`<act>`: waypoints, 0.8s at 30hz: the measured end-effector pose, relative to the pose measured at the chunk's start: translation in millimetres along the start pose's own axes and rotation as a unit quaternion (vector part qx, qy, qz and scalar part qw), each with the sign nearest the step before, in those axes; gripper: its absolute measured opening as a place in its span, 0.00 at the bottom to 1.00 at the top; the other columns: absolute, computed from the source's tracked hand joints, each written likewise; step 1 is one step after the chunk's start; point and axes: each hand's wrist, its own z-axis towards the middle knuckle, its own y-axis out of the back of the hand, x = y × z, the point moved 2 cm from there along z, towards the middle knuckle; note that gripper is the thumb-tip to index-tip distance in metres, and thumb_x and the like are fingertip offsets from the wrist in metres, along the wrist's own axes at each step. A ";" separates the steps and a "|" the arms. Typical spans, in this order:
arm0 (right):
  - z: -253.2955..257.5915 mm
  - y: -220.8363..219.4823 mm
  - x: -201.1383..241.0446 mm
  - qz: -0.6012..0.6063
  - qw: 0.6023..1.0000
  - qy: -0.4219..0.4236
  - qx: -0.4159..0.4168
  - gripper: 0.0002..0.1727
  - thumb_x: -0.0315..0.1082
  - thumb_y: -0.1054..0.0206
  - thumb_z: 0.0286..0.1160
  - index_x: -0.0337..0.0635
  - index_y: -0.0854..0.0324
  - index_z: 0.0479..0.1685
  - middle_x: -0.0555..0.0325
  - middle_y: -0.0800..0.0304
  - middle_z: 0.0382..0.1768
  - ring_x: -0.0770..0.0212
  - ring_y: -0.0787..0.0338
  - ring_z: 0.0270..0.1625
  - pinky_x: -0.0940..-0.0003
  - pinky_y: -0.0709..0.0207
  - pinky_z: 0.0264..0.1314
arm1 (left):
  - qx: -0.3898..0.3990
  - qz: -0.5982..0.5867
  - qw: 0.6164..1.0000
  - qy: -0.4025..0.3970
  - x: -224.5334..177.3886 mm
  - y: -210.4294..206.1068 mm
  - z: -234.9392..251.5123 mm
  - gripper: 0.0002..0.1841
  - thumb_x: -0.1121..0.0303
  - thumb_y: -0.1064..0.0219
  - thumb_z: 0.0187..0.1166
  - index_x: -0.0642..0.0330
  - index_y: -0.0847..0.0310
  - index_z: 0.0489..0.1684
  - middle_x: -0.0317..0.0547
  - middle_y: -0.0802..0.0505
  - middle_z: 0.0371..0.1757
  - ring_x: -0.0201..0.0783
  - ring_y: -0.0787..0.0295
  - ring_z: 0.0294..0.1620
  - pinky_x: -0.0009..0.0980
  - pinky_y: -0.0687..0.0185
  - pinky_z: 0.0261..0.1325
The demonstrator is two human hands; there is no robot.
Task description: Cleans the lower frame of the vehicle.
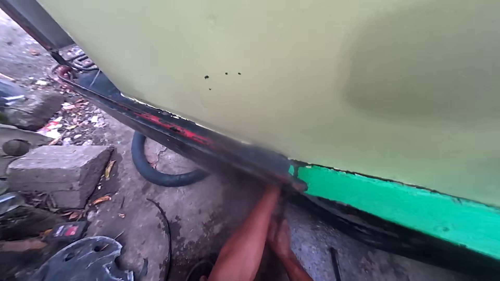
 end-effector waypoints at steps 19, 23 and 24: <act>-11.6 205.8 -91.0 -0.244 0.951 0.057 0.183 0.21 0.40 0.35 0.82 0.24 0.14 0.53 0.30 0.08 0.31 0.28 0.06 0.34 0.33 0.14 0.38 | -0.198 -0.391 0.899 -0.002 -6.2 18.6 -11.3 0.21 0.77 0.43 0.88 0.81 0.36 0.76 0.70 0.17 0.66 0.46 0.17 0.60 0.33 0.21 0.65; -55.2 197.0 -60.9 -0.141 0.974 0.083 0.156 0.23 0.46 0.38 0.83 0.30 0.12 0.49 0.41 0.08 0.26 0.40 0.06 0.28 0.39 0.14 0.31 | -0.232 -0.429 0.868 -0.098 11.7 8.1 4.2 0.18 0.72 0.45 0.90 0.81 0.28 0.67 0.65 0.12 0.50 0.43 0.13 0.46 0.37 0.14 0.56; -46.1 198.3 -46.8 -0.091 0.982 0.064 0.154 0.22 0.43 0.38 0.83 0.30 0.12 0.52 0.41 0.07 0.30 0.41 0.06 0.31 0.38 0.14 0.35 | -0.244 -0.418 0.868 -0.110 10.7 9.3 6.1 0.17 0.72 0.45 0.90 0.79 0.27 0.66 0.62 0.12 0.48 0.41 0.13 0.45 0.36 0.14 0.54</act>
